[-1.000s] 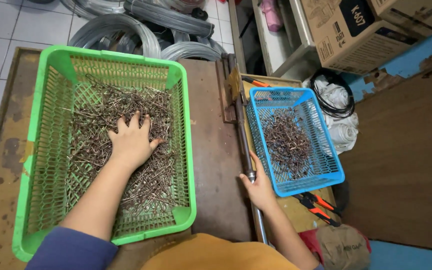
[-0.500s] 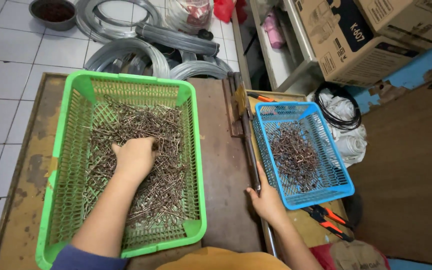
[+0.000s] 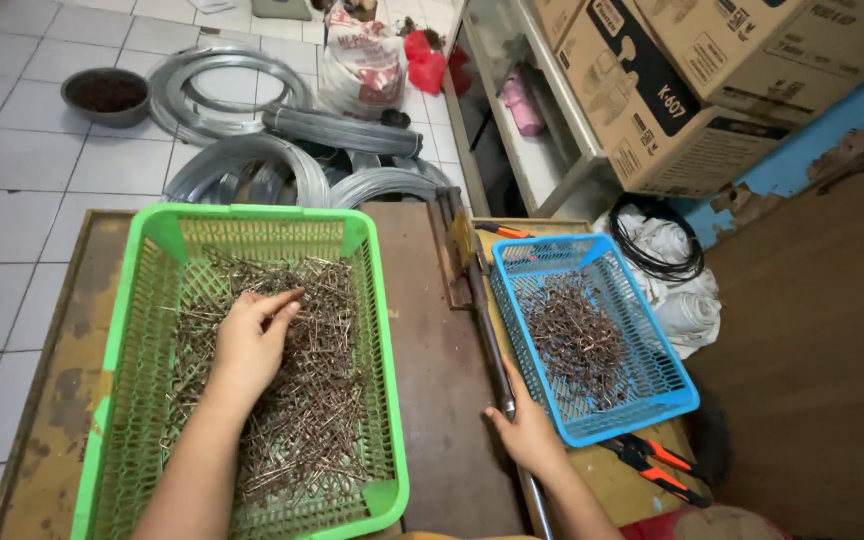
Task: Manually bending small metal hooks using a lever-operated jig on a workbench.
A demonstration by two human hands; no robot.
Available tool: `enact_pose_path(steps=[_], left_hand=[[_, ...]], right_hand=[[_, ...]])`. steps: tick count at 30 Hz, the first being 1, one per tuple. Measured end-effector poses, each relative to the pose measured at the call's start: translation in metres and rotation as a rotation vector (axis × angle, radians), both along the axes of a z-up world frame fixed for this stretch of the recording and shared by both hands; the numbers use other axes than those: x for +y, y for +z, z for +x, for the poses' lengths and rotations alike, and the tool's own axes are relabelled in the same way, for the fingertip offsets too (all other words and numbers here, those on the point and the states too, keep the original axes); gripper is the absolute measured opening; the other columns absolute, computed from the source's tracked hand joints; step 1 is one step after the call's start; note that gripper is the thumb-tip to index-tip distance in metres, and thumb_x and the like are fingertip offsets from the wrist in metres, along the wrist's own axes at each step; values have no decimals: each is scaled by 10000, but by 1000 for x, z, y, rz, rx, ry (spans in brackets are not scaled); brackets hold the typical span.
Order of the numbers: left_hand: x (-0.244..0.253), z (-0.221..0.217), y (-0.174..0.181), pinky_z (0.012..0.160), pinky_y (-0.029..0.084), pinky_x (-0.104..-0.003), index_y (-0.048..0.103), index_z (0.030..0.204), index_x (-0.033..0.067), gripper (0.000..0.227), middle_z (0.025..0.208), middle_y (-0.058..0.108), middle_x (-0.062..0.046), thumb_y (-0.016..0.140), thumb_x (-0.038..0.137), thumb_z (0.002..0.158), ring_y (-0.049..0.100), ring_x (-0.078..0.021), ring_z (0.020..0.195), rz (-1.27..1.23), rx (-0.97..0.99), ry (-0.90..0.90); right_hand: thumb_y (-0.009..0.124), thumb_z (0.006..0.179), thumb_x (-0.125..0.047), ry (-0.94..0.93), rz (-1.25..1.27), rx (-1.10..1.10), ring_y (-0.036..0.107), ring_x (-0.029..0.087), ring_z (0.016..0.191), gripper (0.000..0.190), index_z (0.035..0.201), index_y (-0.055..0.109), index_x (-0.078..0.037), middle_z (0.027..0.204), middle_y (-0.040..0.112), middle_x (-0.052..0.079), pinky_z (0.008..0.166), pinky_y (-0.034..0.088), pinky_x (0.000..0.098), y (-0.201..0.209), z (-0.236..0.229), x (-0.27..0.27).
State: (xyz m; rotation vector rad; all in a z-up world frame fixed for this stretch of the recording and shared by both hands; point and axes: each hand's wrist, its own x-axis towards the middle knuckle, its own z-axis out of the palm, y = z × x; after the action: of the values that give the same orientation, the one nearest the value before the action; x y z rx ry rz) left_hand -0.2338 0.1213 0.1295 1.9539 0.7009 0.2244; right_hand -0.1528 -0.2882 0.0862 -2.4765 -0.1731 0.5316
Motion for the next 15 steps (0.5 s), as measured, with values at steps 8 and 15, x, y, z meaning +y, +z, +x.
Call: enact_pose_path(steps=[8,15], left_hand=[[-5,11,-16,920,590,-388,429,1627,130,571,1436,703,-76,573,61,1078,731,-218,1116,-183,212,-80],[-11,15,-32,981,590,-423,588,1453,77,386,1313,756,-131,545,35,1071,791,-262,1032,-114,138,-168]], right_hand=[[717,979,-196,-17,23,31,406,172,576,934,1746,231,-417,954,766,84,703,439,264,10,-1,6],[757,912,-140,59,163,-101,516,261,1541,957,1715,271,-329,1689,521,66,1214,381,320,-26,10,-12]])
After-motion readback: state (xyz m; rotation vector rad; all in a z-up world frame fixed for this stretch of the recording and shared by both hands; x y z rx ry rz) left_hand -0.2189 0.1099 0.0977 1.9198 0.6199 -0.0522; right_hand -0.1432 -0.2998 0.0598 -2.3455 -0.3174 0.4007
